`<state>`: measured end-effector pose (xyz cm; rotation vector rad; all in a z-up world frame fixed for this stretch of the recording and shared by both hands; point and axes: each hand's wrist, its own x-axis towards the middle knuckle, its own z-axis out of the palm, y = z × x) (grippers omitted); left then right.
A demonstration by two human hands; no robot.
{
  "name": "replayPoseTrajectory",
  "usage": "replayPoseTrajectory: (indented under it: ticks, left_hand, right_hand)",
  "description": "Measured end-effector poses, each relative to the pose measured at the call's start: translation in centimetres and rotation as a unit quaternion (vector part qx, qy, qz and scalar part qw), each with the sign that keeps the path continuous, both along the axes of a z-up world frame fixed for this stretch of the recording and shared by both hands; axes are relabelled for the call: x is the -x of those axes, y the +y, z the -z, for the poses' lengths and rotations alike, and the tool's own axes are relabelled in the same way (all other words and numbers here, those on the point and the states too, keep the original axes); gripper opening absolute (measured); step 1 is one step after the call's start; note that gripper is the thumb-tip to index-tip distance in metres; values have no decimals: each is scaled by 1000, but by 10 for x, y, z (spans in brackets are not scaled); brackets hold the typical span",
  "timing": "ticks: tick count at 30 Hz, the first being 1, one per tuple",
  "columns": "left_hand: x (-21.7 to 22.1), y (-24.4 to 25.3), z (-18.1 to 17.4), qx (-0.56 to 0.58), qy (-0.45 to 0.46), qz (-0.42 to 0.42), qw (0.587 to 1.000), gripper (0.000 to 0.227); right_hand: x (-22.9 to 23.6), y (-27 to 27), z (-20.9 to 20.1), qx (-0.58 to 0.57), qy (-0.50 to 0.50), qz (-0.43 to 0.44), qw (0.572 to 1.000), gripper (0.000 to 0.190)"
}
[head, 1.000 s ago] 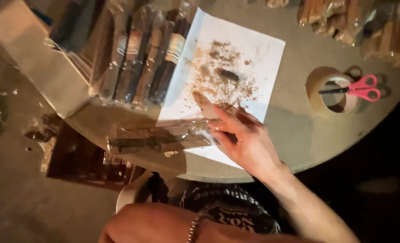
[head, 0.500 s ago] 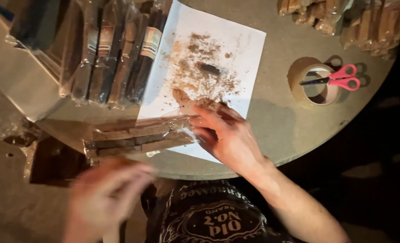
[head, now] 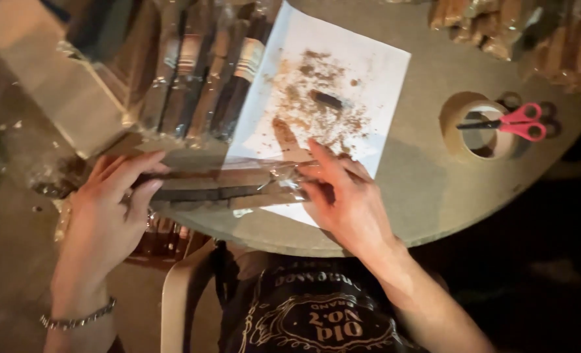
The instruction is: The person places small wooden pieces into a plastic bag, uses clear tape to seal the bag, and sets it aside on a table among other packaged wood pieces.
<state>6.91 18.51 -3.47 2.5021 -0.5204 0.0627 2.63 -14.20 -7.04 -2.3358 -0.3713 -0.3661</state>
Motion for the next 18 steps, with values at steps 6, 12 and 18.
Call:
replayPoseTrajectory:
  ticks: [6, 12, 18]
  left_hand:
    - [-12, -1, -2, 37, 23, 10, 999, 25]
    - [-9, -6, -13, 81, 58, -49, 994, 36]
    - [-3, 3, -12, 173, 24, -75, 982, 53]
  right_hand:
    - [1, 0, 2, 19, 6, 10, 1000, 63]
    - [1, 1, 1, 29, 18, 19, 999, 59]
    - [1, -1, 12, 67, -2, 7, 998, 61]
